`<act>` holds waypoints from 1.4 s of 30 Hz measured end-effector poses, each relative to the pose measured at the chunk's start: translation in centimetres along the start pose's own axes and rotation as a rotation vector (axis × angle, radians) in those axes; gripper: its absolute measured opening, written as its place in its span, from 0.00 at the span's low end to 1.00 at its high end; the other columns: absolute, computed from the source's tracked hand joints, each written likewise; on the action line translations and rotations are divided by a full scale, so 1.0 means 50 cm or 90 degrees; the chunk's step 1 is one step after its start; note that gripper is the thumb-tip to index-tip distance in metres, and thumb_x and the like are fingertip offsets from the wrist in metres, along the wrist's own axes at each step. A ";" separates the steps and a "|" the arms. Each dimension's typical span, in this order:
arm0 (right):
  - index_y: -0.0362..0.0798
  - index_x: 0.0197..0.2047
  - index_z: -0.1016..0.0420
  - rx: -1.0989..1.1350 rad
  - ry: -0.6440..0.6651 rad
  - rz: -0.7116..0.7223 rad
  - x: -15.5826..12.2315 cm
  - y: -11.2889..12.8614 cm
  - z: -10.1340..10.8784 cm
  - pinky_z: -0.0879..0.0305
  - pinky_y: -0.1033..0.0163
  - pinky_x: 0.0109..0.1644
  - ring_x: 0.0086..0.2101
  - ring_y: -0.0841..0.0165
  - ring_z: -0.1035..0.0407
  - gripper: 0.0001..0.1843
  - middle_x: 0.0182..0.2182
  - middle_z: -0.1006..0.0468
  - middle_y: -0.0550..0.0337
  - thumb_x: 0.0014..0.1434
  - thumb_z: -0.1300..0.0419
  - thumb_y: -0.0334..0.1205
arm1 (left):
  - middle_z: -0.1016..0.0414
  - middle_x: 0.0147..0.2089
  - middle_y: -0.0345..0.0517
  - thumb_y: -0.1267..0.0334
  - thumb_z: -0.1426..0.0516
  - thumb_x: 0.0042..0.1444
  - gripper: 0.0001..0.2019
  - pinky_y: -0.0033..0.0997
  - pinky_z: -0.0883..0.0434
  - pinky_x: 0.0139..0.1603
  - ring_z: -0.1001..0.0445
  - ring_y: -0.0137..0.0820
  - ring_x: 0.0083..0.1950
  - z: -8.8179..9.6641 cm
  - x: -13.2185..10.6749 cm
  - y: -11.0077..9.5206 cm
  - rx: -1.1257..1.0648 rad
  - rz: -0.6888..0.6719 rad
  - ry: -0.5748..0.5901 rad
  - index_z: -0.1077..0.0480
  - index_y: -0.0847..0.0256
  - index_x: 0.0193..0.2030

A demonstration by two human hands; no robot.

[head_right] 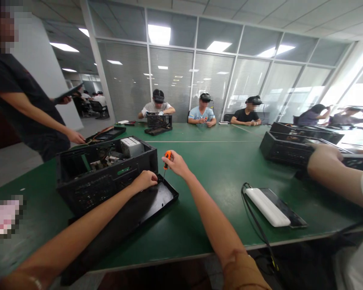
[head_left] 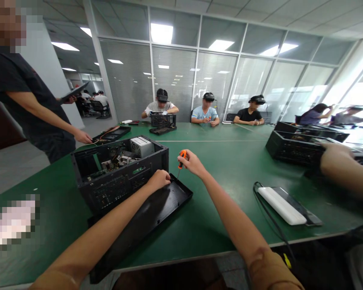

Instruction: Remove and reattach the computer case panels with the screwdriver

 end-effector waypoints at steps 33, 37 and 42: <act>0.46 0.40 0.39 0.018 0.214 0.019 0.007 -0.003 -0.023 0.32 0.66 0.31 0.26 0.72 0.30 0.13 0.28 0.27 0.63 0.54 0.44 0.43 | 0.28 0.37 0.45 0.62 0.49 0.56 0.09 0.34 0.42 0.45 0.37 0.32 0.43 -0.022 -0.009 0.026 0.062 -0.221 -0.098 0.29 0.60 0.37; 0.46 0.39 0.38 -0.011 0.228 0.030 0.006 0.005 -0.025 0.33 0.67 0.31 0.26 0.73 0.30 0.12 0.29 0.27 0.62 0.53 0.43 0.42 | 0.27 0.38 0.45 0.62 0.48 0.55 0.08 0.34 0.41 0.45 0.36 0.32 0.42 -0.026 -0.004 0.035 0.048 -0.221 -0.094 0.28 0.59 0.37; 0.46 0.40 0.38 -0.031 0.244 0.051 0.004 0.013 -0.024 0.34 0.67 0.31 0.27 0.73 0.30 0.11 0.29 0.27 0.62 0.54 0.44 0.42 | 0.27 0.38 0.46 0.62 0.47 0.55 0.09 0.33 0.40 0.46 0.36 0.32 0.42 -0.024 -0.001 0.042 0.037 -0.228 -0.079 0.28 0.60 0.38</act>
Point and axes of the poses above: each hand's wrist, its own x-axis towards the middle knuckle, its own z-axis out of the back of the hand, y = z × x, the point moved 3 cm from there along x, towards the middle knuckle
